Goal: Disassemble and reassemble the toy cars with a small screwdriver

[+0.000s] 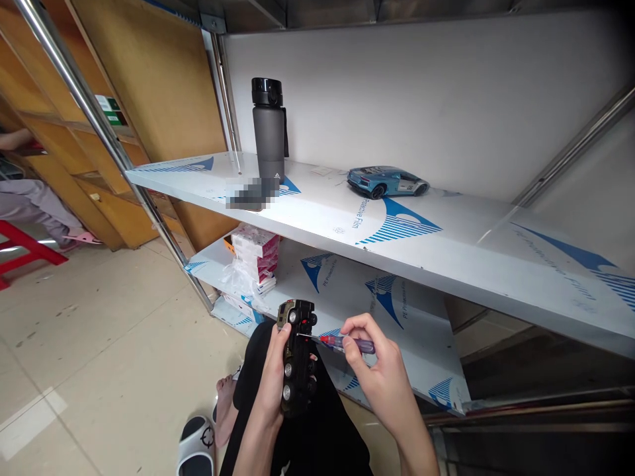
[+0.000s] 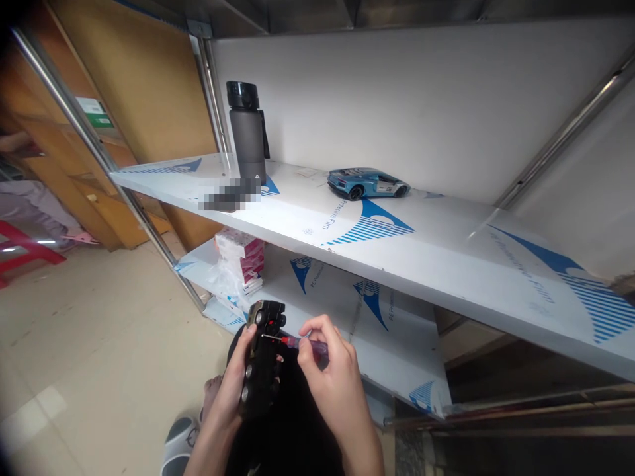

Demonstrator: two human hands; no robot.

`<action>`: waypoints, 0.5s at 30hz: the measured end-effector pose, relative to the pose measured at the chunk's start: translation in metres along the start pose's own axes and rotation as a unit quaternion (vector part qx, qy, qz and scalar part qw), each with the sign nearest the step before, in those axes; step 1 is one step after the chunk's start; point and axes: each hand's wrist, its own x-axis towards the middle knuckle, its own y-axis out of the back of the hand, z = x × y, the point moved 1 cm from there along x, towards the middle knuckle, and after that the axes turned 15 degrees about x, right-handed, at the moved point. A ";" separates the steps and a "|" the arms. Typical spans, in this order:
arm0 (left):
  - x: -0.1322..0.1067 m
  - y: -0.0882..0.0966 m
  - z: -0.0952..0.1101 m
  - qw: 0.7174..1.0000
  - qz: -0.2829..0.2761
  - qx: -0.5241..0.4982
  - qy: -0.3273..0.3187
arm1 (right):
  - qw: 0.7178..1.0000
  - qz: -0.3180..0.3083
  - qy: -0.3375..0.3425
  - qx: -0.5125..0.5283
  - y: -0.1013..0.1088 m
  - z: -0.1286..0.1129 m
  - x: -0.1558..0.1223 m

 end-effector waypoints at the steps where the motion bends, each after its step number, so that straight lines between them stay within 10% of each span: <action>1: -0.001 0.000 0.001 1.000 0.004 -0.003 0.000 | 1.000 -0.002 -0.001 0.004 0.000 0.000 0.000; 15: -0.009 -0.005 -0.003 0.997 -0.005 -0.065 0.043 | 0.999 0.006 -0.022 0.034 0.003 -0.005 -0.002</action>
